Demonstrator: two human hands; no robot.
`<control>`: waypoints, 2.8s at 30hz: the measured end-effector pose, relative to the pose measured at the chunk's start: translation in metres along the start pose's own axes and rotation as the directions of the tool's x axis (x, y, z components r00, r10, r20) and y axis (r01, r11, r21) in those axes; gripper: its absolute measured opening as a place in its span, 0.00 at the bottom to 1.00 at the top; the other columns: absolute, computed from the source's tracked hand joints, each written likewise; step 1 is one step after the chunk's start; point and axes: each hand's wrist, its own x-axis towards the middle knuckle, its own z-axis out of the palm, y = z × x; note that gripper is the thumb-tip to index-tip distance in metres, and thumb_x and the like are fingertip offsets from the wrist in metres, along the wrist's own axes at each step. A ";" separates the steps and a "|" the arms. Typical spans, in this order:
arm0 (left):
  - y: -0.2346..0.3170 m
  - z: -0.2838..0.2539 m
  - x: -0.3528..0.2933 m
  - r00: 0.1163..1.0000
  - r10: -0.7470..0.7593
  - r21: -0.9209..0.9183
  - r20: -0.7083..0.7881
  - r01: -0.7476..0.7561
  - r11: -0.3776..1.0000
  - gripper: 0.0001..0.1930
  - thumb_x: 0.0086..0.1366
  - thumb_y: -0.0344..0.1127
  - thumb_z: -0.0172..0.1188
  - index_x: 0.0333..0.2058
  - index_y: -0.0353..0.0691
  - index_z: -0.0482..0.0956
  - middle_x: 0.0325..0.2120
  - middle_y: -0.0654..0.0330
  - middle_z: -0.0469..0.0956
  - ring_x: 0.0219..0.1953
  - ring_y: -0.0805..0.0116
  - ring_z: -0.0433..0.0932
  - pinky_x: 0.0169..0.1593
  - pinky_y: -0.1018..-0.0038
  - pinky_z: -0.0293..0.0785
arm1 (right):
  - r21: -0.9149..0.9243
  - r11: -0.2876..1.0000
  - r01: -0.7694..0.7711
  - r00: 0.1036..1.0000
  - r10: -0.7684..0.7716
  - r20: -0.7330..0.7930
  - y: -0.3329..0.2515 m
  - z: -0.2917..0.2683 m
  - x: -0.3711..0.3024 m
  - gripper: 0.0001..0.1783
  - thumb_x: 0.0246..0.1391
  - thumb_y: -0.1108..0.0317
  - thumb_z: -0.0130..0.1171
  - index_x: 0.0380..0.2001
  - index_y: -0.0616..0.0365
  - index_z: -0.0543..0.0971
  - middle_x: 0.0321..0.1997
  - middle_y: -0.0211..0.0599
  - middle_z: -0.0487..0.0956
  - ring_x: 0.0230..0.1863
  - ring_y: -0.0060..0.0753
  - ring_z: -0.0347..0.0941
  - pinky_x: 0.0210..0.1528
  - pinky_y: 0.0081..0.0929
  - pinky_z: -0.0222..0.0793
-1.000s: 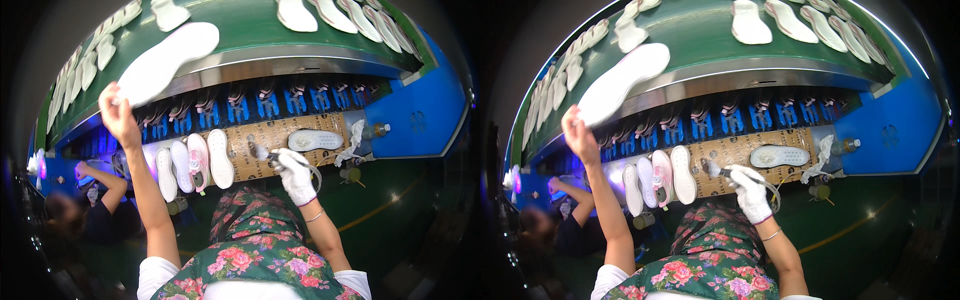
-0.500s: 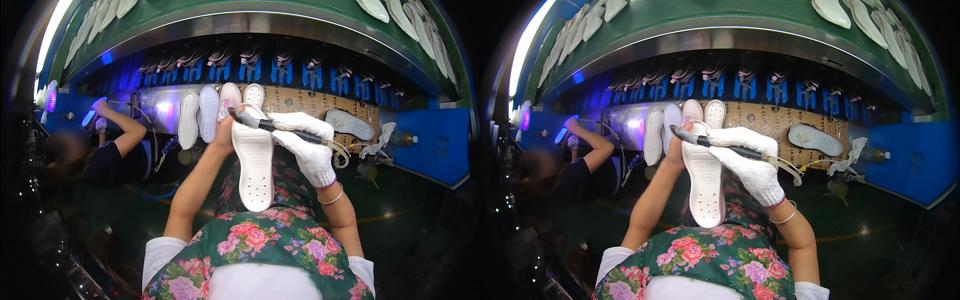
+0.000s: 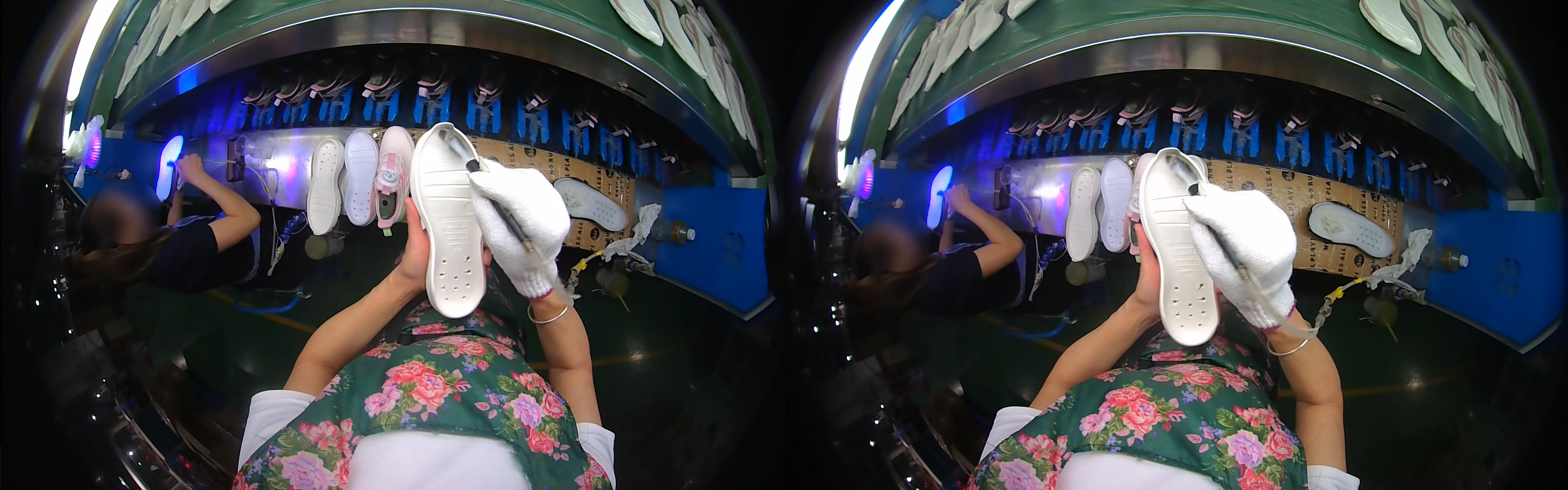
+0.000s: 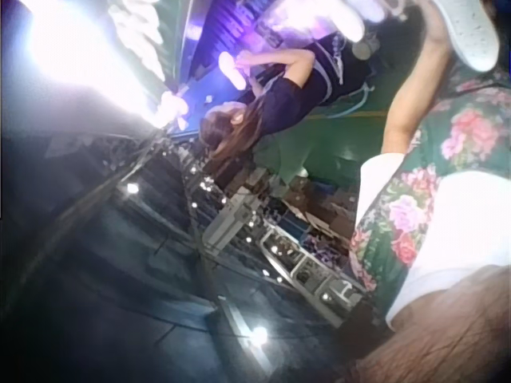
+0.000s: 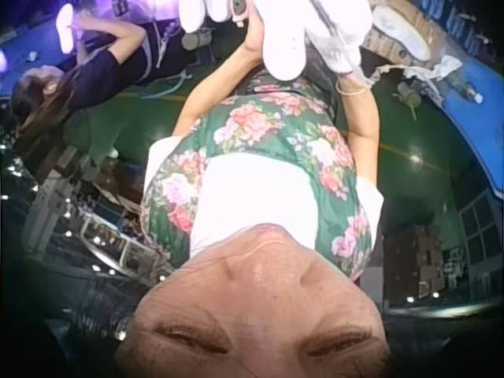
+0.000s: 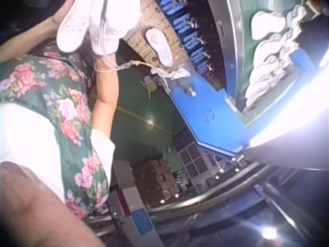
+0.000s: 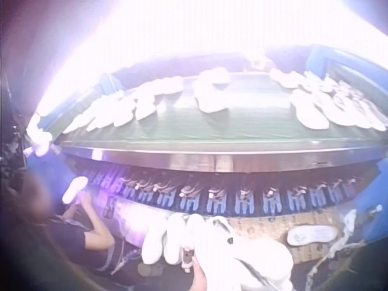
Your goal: The person applies adhesive to the inner surface of white shoe outsoles using a brush, handling them one at a time and placing them on a conveyor system.
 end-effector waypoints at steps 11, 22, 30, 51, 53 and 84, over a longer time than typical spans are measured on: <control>0.009 -0.013 0.010 0.977 0.180 0.085 -0.116 -0.171 0.982 0.54 0.63 0.83 0.22 0.73 0.43 0.53 0.63 0.49 0.69 0.63 0.54 0.72 0.66 0.56 0.70 | 0.306 0.940 -0.147 0.989 0.150 0.015 0.000 0.013 -0.011 0.12 0.48 0.81 0.68 0.39 0.63 0.86 0.42 0.44 0.87 0.36 0.34 0.83 0.41 0.29 0.78; 0.035 -0.025 0.011 0.983 0.183 0.075 0.018 -0.184 0.980 0.54 0.64 0.83 0.23 0.73 0.45 0.51 0.66 0.51 0.65 0.67 0.55 0.68 0.68 0.56 0.68 | 0.295 0.947 -0.131 0.989 0.106 0.100 0.008 0.012 -0.015 0.13 0.48 0.78 0.66 0.40 0.59 0.87 0.40 0.43 0.86 0.38 0.41 0.82 0.44 0.32 0.77; 0.046 -0.054 0.016 0.978 0.153 0.117 0.142 -0.170 0.979 0.62 0.54 0.91 0.25 0.65 0.37 0.64 0.42 0.44 0.80 0.41 0.54 0.82 0.46 0.60 0.81 | 0.348 0.937 -0.043 0.948 -0.071 0.309 -0.006 0.016 -0.029 0.16 0.46 0.72 0.71 0.41 0.51 0.88 0.40 0.36 0.86 0.41 0.42 0.83 0.47 0.35 0.78; 0.080 -0.055 0.043 0.978 0.205 -0.169 0.047 -0.195 0.966 0.58 0.46 0.90 0.49 0.53 0.34 0.74 0.42 0.49 0.78 0.38 0.54 0.74 0.41 0.61 0.79 | 0.399 0.917 -0.029 0.960 -0.085 0.265 -0.006 0.022 -0.036 0.15 0.45 0.76 0.70 0.39 0.51 0.87 0.37 0.37 0.85 0.37 0.40 0.83 0.39 0.34 0.76; 0.081 -0.050 0.049 0.978 0.192 -0.144 0.082 -0.179 0.973 0.58 0.47 0.90 0.49 0.53 0.34 0.74 0.42 0.49 0.77 0.39 0.54 0.75 0.40 0.62 0.79 | 0.247 0.967 0.057 0.980 -0.102 0.171 -0.001 0.022 -0.035 0.18 0.44 0.76 0.71 0.42 0.51 0.87 0.36 0.37 0.85 0.35 0.42 0.82 0.39 0.34 0.76; 0.119 0.002 0.087 0.836 -0.382 0.705 -0.395 0.542 0.457 0.39 0.69 0.69 0.51 0.58 0.36 0.79 0.53 0.47 0.80 0.46 0.62 0.85 0.44 0.69 0.85 | 0.339 0.935 -0.106 0.914 -0.043 0.404 -0.002 0.018 -0.036 0.13 0.46 0.75 0.71 0.38 0.52 0.88 0.39 0.36 0.87 0.38 0.39 0.84 0.40 0.32 0.79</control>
